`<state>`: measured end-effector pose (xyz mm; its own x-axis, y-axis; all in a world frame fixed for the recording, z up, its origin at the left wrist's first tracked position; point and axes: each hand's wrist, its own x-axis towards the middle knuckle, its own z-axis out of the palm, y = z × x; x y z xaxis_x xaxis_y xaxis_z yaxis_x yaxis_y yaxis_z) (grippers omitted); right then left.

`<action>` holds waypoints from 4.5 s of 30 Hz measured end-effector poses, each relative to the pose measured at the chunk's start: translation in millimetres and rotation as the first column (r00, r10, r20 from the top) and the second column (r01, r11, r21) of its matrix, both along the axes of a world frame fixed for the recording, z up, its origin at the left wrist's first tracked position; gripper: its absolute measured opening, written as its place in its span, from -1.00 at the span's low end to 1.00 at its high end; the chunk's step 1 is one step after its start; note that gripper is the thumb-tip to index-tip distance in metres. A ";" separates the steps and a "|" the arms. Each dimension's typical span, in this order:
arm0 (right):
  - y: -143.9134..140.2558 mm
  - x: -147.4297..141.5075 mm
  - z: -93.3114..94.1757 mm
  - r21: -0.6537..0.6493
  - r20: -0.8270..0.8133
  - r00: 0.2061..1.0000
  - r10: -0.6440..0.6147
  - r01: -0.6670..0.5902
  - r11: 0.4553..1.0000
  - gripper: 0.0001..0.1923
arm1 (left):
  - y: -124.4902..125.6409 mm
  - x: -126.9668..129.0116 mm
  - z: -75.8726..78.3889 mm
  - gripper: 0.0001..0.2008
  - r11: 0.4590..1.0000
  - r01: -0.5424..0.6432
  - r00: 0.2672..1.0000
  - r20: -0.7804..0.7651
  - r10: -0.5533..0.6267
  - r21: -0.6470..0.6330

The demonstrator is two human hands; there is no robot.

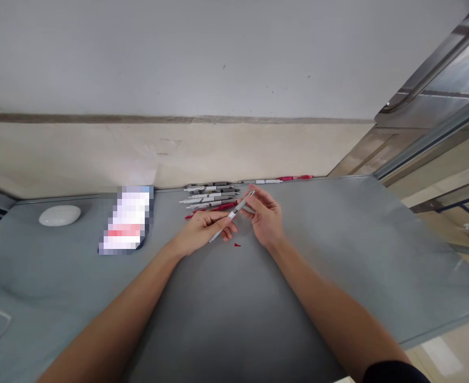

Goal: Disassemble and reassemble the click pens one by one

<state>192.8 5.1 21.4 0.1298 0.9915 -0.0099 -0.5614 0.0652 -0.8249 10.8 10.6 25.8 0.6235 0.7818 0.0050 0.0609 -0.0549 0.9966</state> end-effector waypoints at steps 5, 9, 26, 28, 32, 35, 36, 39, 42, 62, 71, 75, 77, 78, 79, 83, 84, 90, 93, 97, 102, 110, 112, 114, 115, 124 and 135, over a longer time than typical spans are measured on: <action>0.4 3.0 -1.8 0.033 -0.018 1.000 -0.012 0.013 0.999 -0.81 | 0.9 0.4 -5.8 -0.65 0.997 -0.015 0.995 0.096 0.022 -0.070; 1.0 2.8 -2.2 0.044 -0.007 0.999 -0.054 0.054 0.998 -0.81 | -0.4 1.0 -6.5 -0.63 0.995 -0.035 0.991 0.125 0.046 -0.090; 19.8 28.5 16.4 -0.008 -0.006 0.958 -0.287 0.287 0.958 -0.71 | 2.8 -0.8 -12.8 -0.77 0.985 -0.073 0.967 0.231 0.108 -0.154; 24.8 35.8 14.0 0.016 0.075 0.958 -0.276 0.276 0.961 -0.69 | 2.3 -0.5 -11.4 -0.77 0.981 -0.064 0.958 0.263 0.111 -0.184; 33.9 45.1 7.0 0.124 0.493 0.847 -0.200 0.159 0.980 -0.72 | 1.5 -0.7 -5.5 -0.74 0.956 -0.078 0.938 0.305 0.166 -0.283; 37.7 48.6 4.4 0.240 0.851 0.496 -0.173 -0.074 0.968 -0.79 | 1.4 -1.3 -2.5 -0.71 0.937 -0.094 0.927 0.313 0.206 -0.338; 38.4 49.5 4.3 0.251 0.920 0.343 -0.187 -0.151 0.956 -0.80 | 1.5 -1.4 -2.2 -0.70 0.931 -0.096 0.924 0.316 0.214 -0.351; 40.6 51.4 4.8 0.233 0.966 -0.039 -0.254 -0.278 0.932 -0.78 | 1.7 -1.4 -1.9 -0.71 0.916 -0.112 0.916 0.317 0.246 -0.385; 45.1 53.1 4.8 0.220 0.930 -0.206 -0.304 -0.351 0.910 -0.76 | 2.0 -0.9 -1.5 -0.70 0.909 -0.126 0.912 0.313 0.264 -0.398; 51.3 58.5 4.1 0.243 0.920 -0.198 -0.337 -0.386 0.890 -0.77 | 3.3 -1.0 -4.7 -0.68 0.912 -0.120 0.917 0.308 0.253 -0.393; 13.7 31.2 16.8 0.218 0.687 0.725 -0.053 -0.136 0.967 -0.83 | 2.8 0.2 -4.0 -0.70 0.923 -0.123 0.923 0.299 0.241 -0.366; -2.5 14.4 14.0 0.099 0.331 0.941 0.074 -0.112 0.989 -0.84 | 2.7 0.5 -4.1 -0.70 0.946 -0.123 0.932 0.291 0.214 -0.301; -5.8 10.1 10.0 0.077 0.212 0.974 0.083 -0.102 0.992 -0.85 | 2.8 0.5 -5.5 -0.69 0.955 -0.120 0.938 0.285 0.199 -0.271; -6.6 9.1 7.8 0.070 0.177 0.981 0.080 -0.093 0.993 -0.86 | 2.8 0.4 -6.4 -0.69 0.960 -0.120 0.941 0.280 0.191 -0.254; -7.0 8.7 5.7 0.062 0.154 0.985 0.075 -0.085 0.994 -0.86 | 2.8 0.2 -7.3 -0.69 0.965 -0.119 0.944 0.274 0.184 -0.235; -7.2 9.7 -0.2 0.025 0.114 0.992 0.048 -0.052 0.998 -0.81 | 2.1 -0.6 -8.9 -0.69 0.979 -0.124 0.962 0.224 0.158 -0.162; -7.3 10.1 -1.1 0.018 0.109 0.993 0.046 -0.048 0.999 -0.78 | 1.8 -0.8 -8.4 -0.69 0.981 -0.126 0.967 0.202 0.155 -0.146; -8.2 11.1 -2.7 0.002 0.117 0.992 0.057 -0.058 0.998 -0.76 | -0.7 0.2 -2.5 -0.66 0.984 -0.159 0.980 0.106 0.167 -0.084; -8.7 11.4 -1.5 -0.008 0.106 0.991 0.077 -0.076 0.997 -0.79 | -1.0 0.9 -2.5 -0.65 0.983 -0.166 0.982 0.084 0.172 -0.075; -9.1 11.3 -0.5 -0.004 0.088 0.992 0.092 -0.092 0.996 -0.79 | 0.5 1.7 -6.7 -0.64 0.979 -0.184 0.977 0.097 0.192 -0.086; -8.8 11.2 -3.0 0.038 0.129 0.985 0.113 -0.119 0.992 -0.79 | 1.7 3.4 -9.5 -0.71 0.976 -0.183 0.972 0.128 0.197 -0.116; -6.6 12.8 -2.5 0.056 0.092 0.996 0.010 -0.015 0.998 -0.79 | 0.8 2.8 -9.5 -0.73 0.981 -0.164 0.976 0.130 0.176 -0.101; -5.1 16.3 -1.4 0.044 0.046 0.999 -0.028 0.026 0.999 -0.78 | 1.0 2.9 -9.5 -0.74 0.983 -0.160 0.976 0.134 0.171 -0.095; -3.1 21.3 -1.2 0.030 -0.005 0.998 -0.060 0.060 0.998 -0.77 | 1.3 3.5 -9.2 -0.76 0.981 -0.166 0.974 0.140 0.178 -0.099; -2.0 24.3 -1.3 0.020 -0.027 0.997 -0.076 0.076 0.997 -0.77 | 1.4 3.9 -8.8 -0.76 0.979 -0.170 0.971 0.147 0.186 -0.112; 8.7 47.3 -7.3 -0.077 -0.114 0.983 -0.141 0.133 0.988 -0.76 | 4.4 -1.3 -4.5 -0.73 0.923 -0.146 0.917 0.300 0.261 -0.357; 6.8 46.5 -3.5 -0.076 0.034 0.999 0.015 -0.012 0.997 -0.72 | 7.3 -5.1 3.9 -0.76 0.831 -0.082 0.836 0.415 0.358 -0.551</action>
<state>239.3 12.0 17.9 0.1182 0.9897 -0.0812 -0.5330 -0.0057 -0.8461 5.7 17.9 29.7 0.4544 0.8748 -0.1681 -0.4848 0.4012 0.7772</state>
